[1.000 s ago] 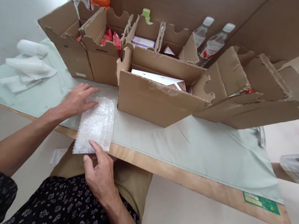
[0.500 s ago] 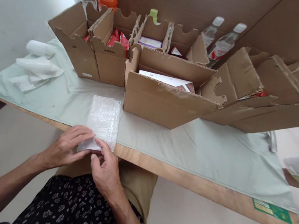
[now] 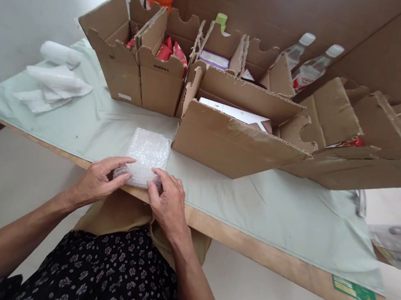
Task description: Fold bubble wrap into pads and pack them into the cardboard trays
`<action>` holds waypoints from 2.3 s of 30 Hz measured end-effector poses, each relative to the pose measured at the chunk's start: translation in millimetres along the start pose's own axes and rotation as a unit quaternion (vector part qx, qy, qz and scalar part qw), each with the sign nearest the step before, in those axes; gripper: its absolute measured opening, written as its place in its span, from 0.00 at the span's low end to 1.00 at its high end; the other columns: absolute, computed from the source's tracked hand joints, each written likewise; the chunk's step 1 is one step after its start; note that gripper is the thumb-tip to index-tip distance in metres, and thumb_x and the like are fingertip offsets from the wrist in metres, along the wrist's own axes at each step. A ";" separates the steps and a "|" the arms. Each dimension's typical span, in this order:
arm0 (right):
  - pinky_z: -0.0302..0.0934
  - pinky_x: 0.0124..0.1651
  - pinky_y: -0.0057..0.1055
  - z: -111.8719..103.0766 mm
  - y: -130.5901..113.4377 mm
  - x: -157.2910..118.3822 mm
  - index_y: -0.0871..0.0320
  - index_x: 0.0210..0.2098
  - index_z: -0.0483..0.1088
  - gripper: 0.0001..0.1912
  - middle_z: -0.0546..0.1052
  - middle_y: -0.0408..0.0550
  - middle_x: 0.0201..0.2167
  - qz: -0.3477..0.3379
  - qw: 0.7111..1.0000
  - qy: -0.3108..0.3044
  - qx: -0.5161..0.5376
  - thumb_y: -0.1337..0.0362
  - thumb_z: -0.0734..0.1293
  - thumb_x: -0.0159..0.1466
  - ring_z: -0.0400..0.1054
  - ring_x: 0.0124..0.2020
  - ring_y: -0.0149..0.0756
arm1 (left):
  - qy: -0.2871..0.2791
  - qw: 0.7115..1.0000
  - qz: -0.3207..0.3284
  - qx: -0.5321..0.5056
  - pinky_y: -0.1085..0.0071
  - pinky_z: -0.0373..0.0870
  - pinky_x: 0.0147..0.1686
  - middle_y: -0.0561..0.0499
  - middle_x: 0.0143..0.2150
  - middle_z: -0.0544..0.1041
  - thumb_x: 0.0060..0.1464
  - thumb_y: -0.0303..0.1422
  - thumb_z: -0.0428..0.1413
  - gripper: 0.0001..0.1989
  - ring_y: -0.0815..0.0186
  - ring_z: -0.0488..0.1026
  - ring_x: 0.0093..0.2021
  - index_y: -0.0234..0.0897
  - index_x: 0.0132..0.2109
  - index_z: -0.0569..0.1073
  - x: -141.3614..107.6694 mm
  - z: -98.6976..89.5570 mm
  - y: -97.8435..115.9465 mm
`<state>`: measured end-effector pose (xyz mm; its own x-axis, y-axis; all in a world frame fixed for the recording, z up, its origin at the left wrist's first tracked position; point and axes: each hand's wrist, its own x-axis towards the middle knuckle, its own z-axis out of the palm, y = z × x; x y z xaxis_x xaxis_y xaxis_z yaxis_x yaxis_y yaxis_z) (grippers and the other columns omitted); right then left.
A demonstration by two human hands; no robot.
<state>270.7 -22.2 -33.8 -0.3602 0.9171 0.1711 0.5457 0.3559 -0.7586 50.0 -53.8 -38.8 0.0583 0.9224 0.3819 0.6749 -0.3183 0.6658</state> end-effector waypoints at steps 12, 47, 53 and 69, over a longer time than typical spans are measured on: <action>0.65 0.51 0.42 2.5 -11.5 -11.8 0.57 0.57 0.71 0.15 0.79 0.55 0.50 -0.121 0.966 0.166 -0.159 0.65 0.66 0.71 0.74 0.49 0.46 | 0.007 0.996 -0.082 -0.025 0.68 0.77 0.47 0.47 0.45 0.82 0.61 0.31 0.56 0.23 0.65 0.79 0.40 0.36 0.62 0.73 7.8 11.8 -5.6; 0.69 0.55 0.40 1.1 -14.6 -5.5 0.51 0.54 0.77 0.14 0.83 0.48 0.50 0.000 0.995 0.033 0.093 0.60 0.66 0.72 0.77 0.50 0.42 | 0.089 0.892 -0.267 -0.355 0.57 0.76 0.60 0.39 0.61 0.77 0.59 0.41 0.65 0.33 0.55 0.78 0.59 0.36 0.67 0.68 -19.9 4.2 31.0; 0.68 0.60 0.46 -8.2 -19.2 -33.3 0.52 0.52 0.77 0.13 0.81 0.50 0.52 0.011 0.990 0.017 0.139 0.59 0.67 0.70 0.75 0.53 0.45 | -0.002 0.883 -0.242 -0.401 0.60 0.79 0.57 0.41 0.61 0.79 0.64 0.36 0.57 0.31 0.56 0.79 0.58 0.39 0.71 0.61 -22.9 20.3 48.7; 0.66 0.61 0.45 -96.1 -23.0 -49.2 0.50 0.56 0.74 0.26 0.82 0.45 0.51 -0.009 0.992 -0.119 0.028 0.73 0.72 0.60 0.76 0.51 0.42 | -0.232 0.958 -0.008 -0.171 0.54 0.78 0.59 0.41 0.66 0.75 0.56 0.25 0.57 0.50 0.52 0.79 0.60 0.48 0.79 0.44 -9.1 48.7 79.7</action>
<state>348.6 -58.1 35.7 -0.5420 0.8396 0.0359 0.4969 0.3546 -0.7920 139.1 -76.9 -20.4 0.4241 0.9003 0.0979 0.4019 -0.2839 0.8706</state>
